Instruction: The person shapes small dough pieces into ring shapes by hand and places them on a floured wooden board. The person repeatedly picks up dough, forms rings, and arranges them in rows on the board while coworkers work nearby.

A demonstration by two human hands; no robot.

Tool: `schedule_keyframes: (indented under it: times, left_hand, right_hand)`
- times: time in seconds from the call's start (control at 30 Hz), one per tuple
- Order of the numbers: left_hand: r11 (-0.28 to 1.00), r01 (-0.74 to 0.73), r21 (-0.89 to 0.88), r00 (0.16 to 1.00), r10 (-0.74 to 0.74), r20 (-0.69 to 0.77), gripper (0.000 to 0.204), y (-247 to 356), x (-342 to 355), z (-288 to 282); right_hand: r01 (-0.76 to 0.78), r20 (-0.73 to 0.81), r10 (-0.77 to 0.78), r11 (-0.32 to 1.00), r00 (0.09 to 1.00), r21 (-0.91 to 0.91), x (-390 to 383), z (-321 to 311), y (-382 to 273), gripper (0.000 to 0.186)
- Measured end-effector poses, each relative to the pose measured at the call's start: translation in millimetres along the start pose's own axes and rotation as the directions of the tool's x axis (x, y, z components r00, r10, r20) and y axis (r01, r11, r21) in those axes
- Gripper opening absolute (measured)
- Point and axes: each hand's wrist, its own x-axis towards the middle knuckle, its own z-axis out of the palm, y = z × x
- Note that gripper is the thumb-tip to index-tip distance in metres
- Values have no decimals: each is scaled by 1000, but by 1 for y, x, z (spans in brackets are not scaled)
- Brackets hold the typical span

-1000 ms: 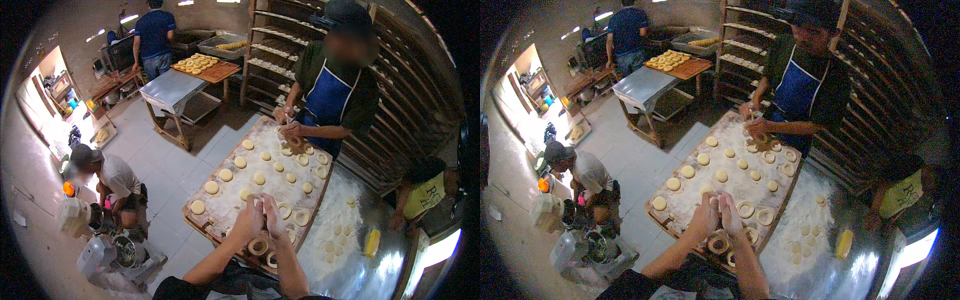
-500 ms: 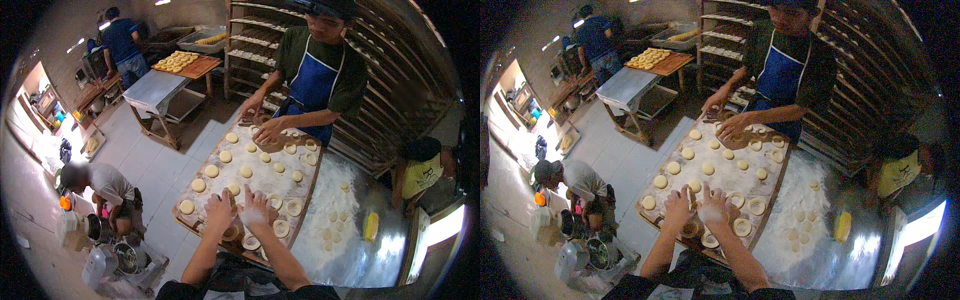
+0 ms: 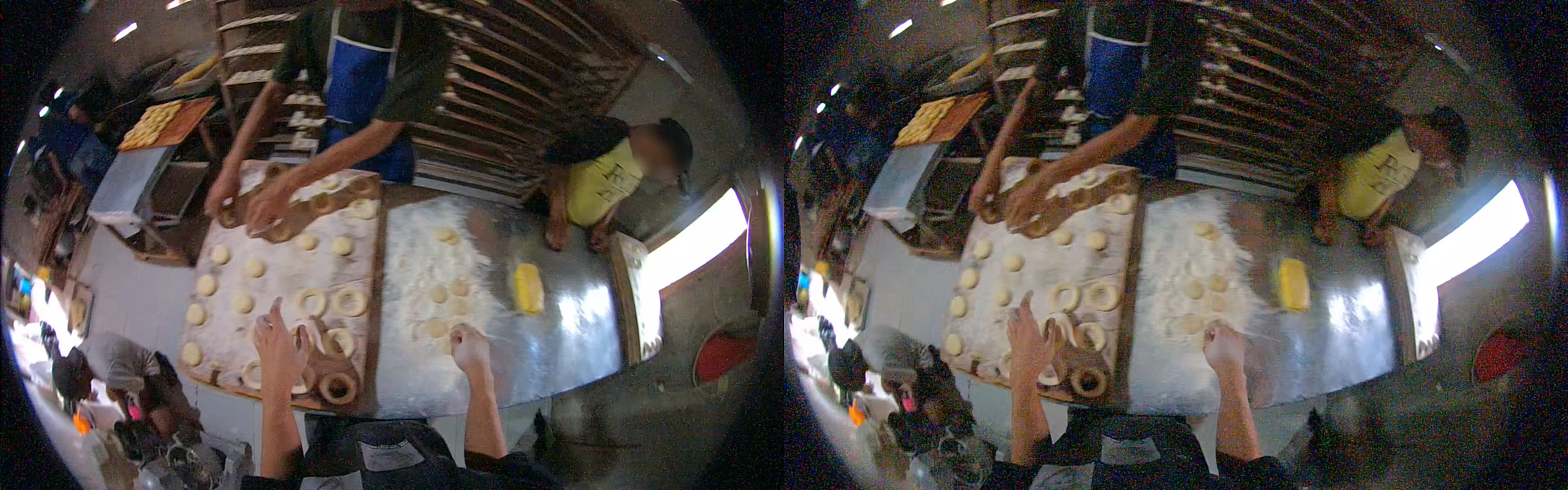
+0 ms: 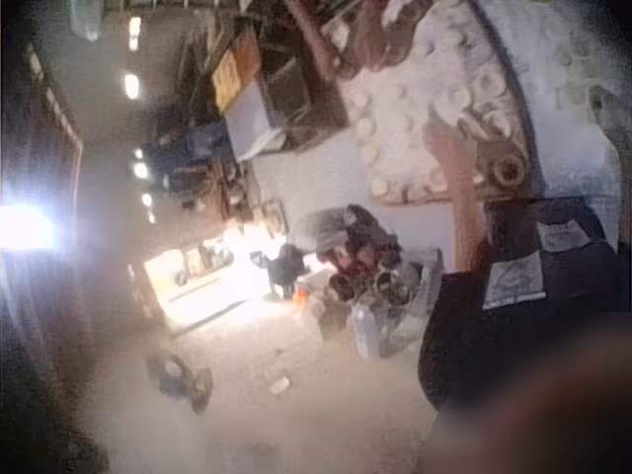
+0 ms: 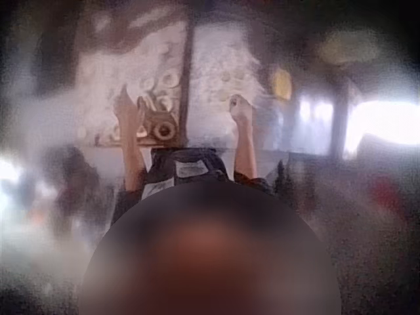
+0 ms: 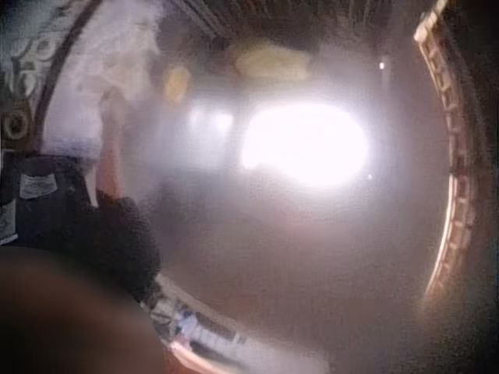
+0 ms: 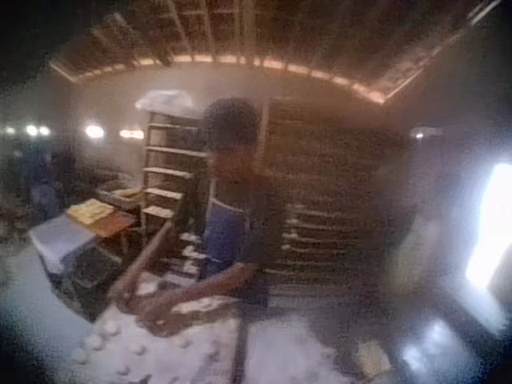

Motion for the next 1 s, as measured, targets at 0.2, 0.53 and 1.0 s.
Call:
schedule_keyframes:
  times: [0.2, 0.53, 1.0]
  left_hand:
    - [889, 57, -455, 878, 173, 447, 49, 132, -25, 84]
    - [891, 226, -394, 811, 52, 583, 39, 212, -72, 143]
    - [926, -230, -300, 972, 235, -18, 47, 250, -70, 119]
  right_hand:
    - [356, -87, -367, 927, 926, -122, 6, 11, 38, 28]
    - [269, 195, -425, 804, 884, 531, 16, -21, 67, 32]
    - [140, 14, -456, 303, 890, 943, 15, -13, 44, 63]
